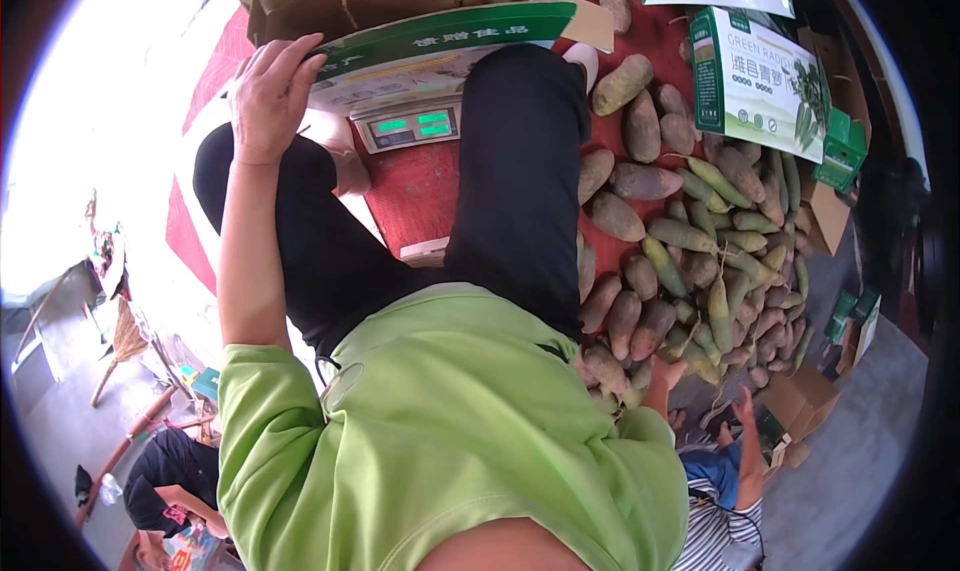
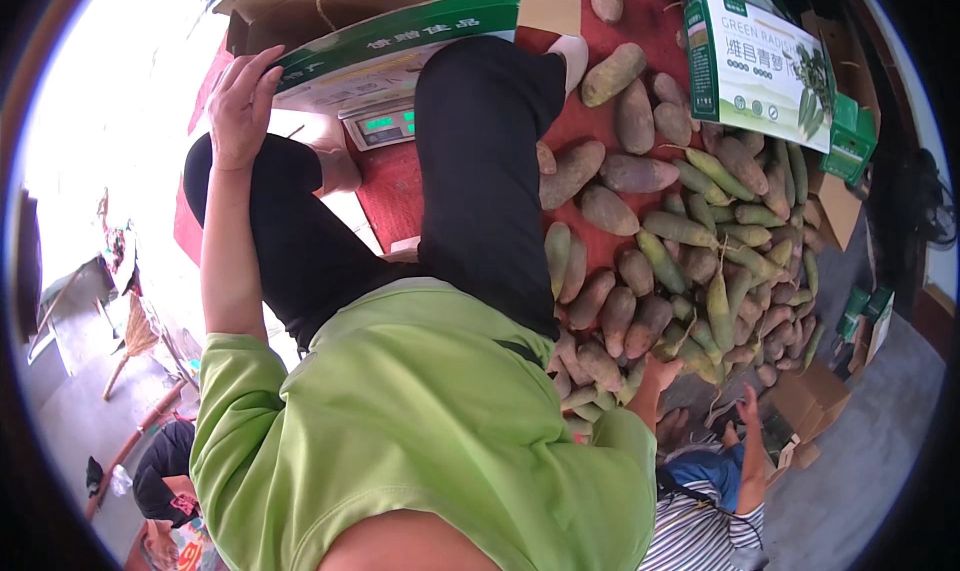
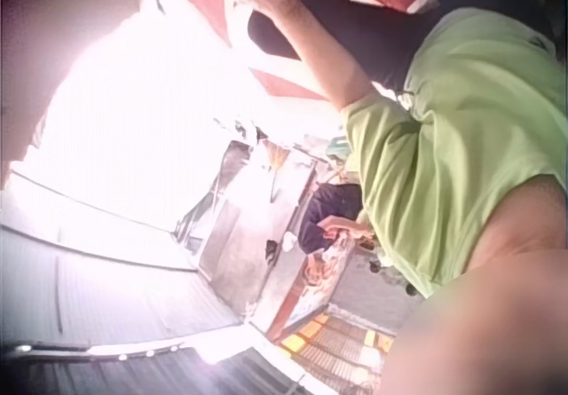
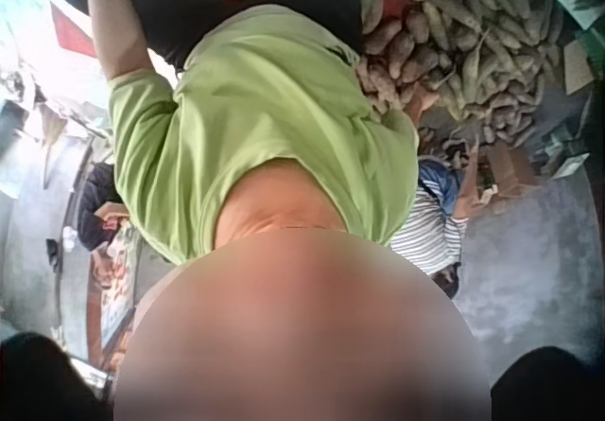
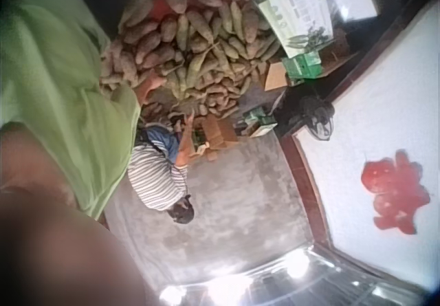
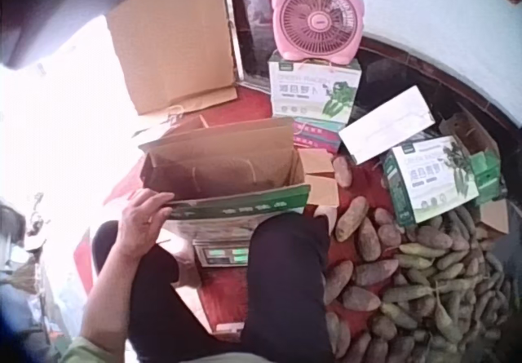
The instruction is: Sort and pack green radishes into cardboard boxes and weigh them on a scale.
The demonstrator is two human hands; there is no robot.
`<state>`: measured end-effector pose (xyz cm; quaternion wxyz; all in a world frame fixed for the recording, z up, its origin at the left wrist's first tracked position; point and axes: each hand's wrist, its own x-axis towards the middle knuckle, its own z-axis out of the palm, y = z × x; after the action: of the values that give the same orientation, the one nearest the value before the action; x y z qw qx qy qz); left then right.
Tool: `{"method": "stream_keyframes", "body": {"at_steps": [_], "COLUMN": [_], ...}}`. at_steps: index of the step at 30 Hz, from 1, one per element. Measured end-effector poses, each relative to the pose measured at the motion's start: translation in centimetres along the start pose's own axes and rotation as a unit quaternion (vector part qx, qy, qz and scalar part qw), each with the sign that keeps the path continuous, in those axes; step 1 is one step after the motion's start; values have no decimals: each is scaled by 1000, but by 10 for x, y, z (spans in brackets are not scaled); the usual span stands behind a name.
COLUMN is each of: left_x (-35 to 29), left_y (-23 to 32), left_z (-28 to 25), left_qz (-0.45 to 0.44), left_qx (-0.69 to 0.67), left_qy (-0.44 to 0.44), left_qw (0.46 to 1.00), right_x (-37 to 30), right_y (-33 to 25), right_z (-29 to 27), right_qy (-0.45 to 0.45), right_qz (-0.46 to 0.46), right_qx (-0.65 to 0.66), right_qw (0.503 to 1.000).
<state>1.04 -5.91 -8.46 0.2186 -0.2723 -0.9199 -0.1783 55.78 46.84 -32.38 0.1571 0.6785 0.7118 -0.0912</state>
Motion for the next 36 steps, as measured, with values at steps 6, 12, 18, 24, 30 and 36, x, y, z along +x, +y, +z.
{"method": "stream_keyframes", "body": {"at_steps": [6,12,18,24,30,36], "left_x": [-2,-1,1,-1,-3,0], "left_y": [0,-5,-9,-4,-2,-3], "left_z": [-5,-9,-14,-23,-27,-29], "left_qz": [5,5,16,20,35,33], "left_qx": [9,-10,-16,-44,-62,-69], "left_qy": [-2,1,3,-20,-45,-45], "left_qw": [1000,1000,1000,999,996,996], "right_x": [-2,-36,-111,-234,-306,-328], "right_y": [-44,-193,-345,-460,-535,-593], "right_z": [-50,-137,-243,-310,-291,-240], "right_qy": [70,29,-25,-103,-195,-93], "right_qz": [-153,-317,-521,-637,-707,-807], "right_qx": [96,307,447,540,442,263], "right_qw": [981,897,727,541,516,520]}}
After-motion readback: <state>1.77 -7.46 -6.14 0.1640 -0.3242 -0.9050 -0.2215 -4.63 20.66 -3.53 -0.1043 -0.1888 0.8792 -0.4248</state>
